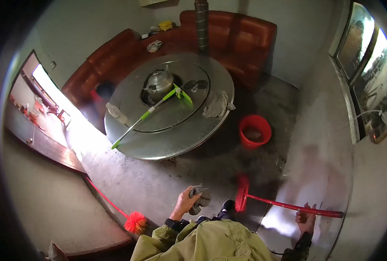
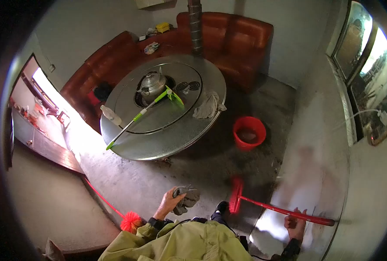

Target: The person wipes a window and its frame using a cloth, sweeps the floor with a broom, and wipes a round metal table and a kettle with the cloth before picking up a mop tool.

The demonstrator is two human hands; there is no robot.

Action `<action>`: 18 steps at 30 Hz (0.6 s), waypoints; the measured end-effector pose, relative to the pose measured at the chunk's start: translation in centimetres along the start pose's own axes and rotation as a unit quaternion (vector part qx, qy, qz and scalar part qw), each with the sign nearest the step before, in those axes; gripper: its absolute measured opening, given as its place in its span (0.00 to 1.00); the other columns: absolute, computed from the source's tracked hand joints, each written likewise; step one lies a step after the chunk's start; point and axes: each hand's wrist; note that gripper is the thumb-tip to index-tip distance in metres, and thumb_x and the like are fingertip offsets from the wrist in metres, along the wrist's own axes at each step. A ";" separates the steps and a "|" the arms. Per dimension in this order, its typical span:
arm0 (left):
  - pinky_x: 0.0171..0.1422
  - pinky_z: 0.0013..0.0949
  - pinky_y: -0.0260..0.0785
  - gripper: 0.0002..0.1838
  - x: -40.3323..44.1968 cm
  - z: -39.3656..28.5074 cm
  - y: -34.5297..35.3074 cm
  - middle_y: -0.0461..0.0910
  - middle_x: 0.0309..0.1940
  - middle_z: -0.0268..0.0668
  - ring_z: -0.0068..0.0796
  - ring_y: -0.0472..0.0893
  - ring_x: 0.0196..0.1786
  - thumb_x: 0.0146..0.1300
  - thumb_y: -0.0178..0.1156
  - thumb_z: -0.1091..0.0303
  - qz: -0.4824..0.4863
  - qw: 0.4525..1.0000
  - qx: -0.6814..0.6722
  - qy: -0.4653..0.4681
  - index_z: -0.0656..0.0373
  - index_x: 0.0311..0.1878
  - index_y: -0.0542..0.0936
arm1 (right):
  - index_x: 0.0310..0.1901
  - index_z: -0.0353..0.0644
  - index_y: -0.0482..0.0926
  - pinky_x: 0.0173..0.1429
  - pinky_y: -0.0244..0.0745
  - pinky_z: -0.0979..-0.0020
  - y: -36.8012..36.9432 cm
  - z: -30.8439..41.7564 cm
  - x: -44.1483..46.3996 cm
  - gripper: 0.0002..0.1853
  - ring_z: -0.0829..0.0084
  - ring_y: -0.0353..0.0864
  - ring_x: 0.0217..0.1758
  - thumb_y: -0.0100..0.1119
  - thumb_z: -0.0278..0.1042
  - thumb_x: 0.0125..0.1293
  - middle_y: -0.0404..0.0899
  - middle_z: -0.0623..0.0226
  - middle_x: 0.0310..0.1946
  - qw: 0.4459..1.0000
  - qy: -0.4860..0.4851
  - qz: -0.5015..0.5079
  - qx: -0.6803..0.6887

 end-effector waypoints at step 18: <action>0.44 0.34 0.69 0.17 16.5 -9.7 5.2 0.78 0.35 0.45 0.40 0.79 0.41 0.50 0.62 0.67 -0.041 0.984 0.045 0.168 0.62 0.43 0.74 | 0.54 0.39 0.66 0.48 0.72 0.65 -17.1 -2.1 10.5 0.22 0.60 0.73 0.45 0.46 0.46 0.65 0.75 0.56 0.40 0.783 -0.465 -0.246 -0.331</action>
Point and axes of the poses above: each hand's wrist, its own x-axis towards the middle knuckle, its own y-axis out of the palm, z = x × y
